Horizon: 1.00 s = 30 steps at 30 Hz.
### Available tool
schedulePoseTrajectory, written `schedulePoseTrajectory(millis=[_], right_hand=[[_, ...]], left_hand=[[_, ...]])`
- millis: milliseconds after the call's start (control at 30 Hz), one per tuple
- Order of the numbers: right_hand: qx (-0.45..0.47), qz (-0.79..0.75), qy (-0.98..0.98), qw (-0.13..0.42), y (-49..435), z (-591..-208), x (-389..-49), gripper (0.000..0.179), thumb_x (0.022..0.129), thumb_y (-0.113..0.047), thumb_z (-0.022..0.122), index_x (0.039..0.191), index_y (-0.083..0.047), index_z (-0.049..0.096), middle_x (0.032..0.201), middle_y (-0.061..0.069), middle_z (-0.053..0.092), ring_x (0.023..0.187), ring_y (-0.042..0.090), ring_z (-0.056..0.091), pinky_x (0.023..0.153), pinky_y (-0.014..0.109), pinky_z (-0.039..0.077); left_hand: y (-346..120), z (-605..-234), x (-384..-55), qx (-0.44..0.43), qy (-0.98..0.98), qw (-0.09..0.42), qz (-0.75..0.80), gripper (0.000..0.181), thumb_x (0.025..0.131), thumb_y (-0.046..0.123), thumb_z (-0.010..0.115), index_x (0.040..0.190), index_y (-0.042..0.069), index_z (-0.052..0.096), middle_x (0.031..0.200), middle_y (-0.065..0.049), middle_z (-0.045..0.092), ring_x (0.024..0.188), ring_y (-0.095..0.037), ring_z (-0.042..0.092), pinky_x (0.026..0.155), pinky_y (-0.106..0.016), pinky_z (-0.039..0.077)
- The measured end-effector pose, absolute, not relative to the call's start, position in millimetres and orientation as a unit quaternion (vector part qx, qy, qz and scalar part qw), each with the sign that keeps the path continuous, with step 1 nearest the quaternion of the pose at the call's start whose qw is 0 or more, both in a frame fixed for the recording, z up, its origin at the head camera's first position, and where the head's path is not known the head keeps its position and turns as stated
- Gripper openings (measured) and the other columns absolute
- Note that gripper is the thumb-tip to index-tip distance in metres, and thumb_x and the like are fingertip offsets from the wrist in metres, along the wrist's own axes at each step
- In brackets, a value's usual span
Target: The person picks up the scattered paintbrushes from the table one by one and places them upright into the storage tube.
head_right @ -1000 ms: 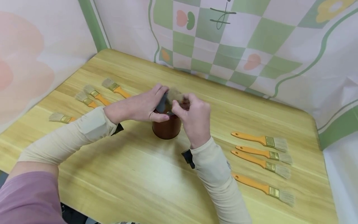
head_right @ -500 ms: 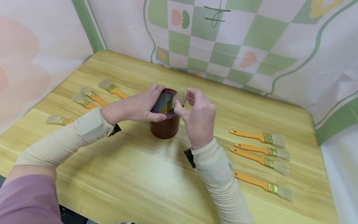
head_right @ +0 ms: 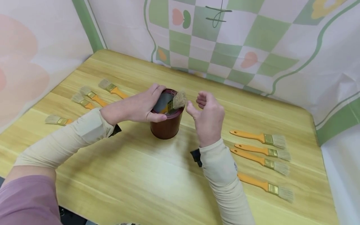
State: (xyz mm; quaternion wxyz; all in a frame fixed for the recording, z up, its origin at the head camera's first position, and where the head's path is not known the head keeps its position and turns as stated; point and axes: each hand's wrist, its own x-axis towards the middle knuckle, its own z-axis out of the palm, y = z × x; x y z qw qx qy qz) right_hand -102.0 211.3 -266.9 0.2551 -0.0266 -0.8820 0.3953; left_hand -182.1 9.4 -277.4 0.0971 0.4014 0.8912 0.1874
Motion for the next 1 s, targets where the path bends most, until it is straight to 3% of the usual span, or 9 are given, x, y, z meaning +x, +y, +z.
schedulePoseTrajectory(millis=[167, 233, 467, 733, 1000], right_hand=[[-0.043, 0.391, -0.885, 0.249, 221, -270, -101, 0.029, 0.082, -0.002, 0.066, 0.108, 0.010, 0.063, 0.099, 0.025, 0.070, 0.091, 0.034, 0.071, 0.077, 0.021, 0.055], [-0.048, 0.380, -0.892, 0.241, 226, -272, -99, 0.029, 0.082, -0.002, 0.066, 0.109, 0.010, 0.063, 0.099, 0.025, 0.070, 0.091, 0.034, 0.071, 0.077, 0.023, 0.056], [-0.081, 0.331, -0.918, 0.205, 245, -279, -95, 0.036, 0.085, -0.009, 0.064, 0.114, 0.011, 0.062, 0.101, 0.029, 0.069, 0.091, 0.039, 0.070, 0.080, 0.047, 0.056], [-0.111, 0.224, -0.948, 0.197, 266, -287, -97, 0.037, 0.085, -0.016, 0.062, 0.104, 0.015, 0.067, 0.086, 0.030, 0.070, 0.073, 0.043, 0.069, 0.068, 0.051, 0.055], [-0.118, 0.207, -0.959, 0.151, 276, -296, -99, 0.039, 0.086, -0.016, 0.061, 0.106, 0.016, 0.065, 0.090, 0.031, 0.069, 0.078, 0.043, 0.069, 0.070, 0.051, 0.055]], left_hand=[[10, -277, -182, 0.402, 0.890, 0.100, 0.188, 0.096, 0.086, 0.060, 0.058, 0.147, -0.003, 0.020, 0.132, -0.017, 0.034, 0.094, -0.021, 0.052, 0.085, -0.032, 0.047], [10, -277, -182, 0.403, 0.890, 0.101, 0.189, 0.095, 0.086, 0.060, 0.058, 0.147, -0.003, 0.020, 0.132, -0.017, 0.034, 0.094, -0.021, 0.051, 0.085, -0.032, 0.047], [10, -276, -182, 0.403, 0.887, 0.109, 0.196, 0.097, 0.086, 0.058, 0.059, 0.147, -0.005, 0.018, 0.132, -0.018, 0.033, 0.095, -0.022, 0.050, 0.087, -0.032, 0.046], [9, -275, -184, 0.403, 0.886, 0.112, 0.200, 0.096, 0.086, 0.057, 0.059, 0.147, -0.005, 0.019, 0.131, -0.017, 0.033, 0.094, -0.022, 0.050, 0.086, -0.032, 0.045], [10, -275, -183, 0.403, 0.887, 0.107, 0.197, 0.095, 0.086, 0.057, 0.059, 0.147, -0.005, 0.020, 0.132, -0.019, 0.033, 0.094, -0.022, 0.051, 0.086, -0.032, 0.046]])
